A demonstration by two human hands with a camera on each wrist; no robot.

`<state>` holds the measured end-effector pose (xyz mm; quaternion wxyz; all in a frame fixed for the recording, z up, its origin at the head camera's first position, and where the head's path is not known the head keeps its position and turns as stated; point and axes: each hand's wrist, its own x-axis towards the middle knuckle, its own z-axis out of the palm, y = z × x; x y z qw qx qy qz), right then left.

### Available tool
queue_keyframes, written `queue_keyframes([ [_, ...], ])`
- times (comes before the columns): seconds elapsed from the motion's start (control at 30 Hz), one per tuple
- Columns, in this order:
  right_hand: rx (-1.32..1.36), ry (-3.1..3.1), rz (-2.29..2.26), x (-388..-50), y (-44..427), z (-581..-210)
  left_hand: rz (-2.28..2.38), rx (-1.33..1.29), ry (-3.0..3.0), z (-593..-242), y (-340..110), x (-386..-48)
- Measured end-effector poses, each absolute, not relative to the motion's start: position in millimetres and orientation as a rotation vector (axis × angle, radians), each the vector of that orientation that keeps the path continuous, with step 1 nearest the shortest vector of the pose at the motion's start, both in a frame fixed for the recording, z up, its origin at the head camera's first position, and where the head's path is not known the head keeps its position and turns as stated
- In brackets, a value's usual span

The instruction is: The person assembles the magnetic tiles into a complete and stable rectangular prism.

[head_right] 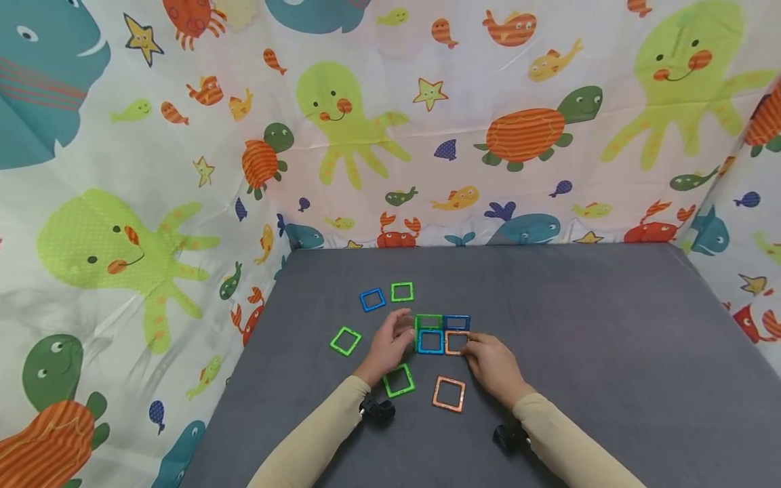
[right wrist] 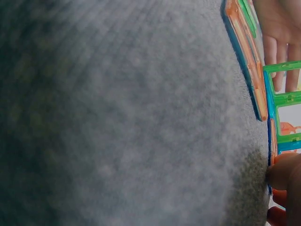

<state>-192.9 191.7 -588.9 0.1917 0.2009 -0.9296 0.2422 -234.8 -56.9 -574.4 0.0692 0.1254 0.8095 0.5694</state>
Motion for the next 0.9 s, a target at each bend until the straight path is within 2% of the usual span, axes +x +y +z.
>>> queue_keyframes([
  [0.27, 0.571, -2.577, 0.678, -194, 193, -592, 1.58, 0.406, 2.639, -554, -68, -272],
  [0.6, 0.568, -2.578, 0.673, -193, 192, -595, 0.954, 0.633, 2.928, -547, -74, -320],
  [0.9, 0.58, -2.535, 0.665, -193, 193, -595, 0.498, 0.66, 2.969, -549, -62, -342],
])
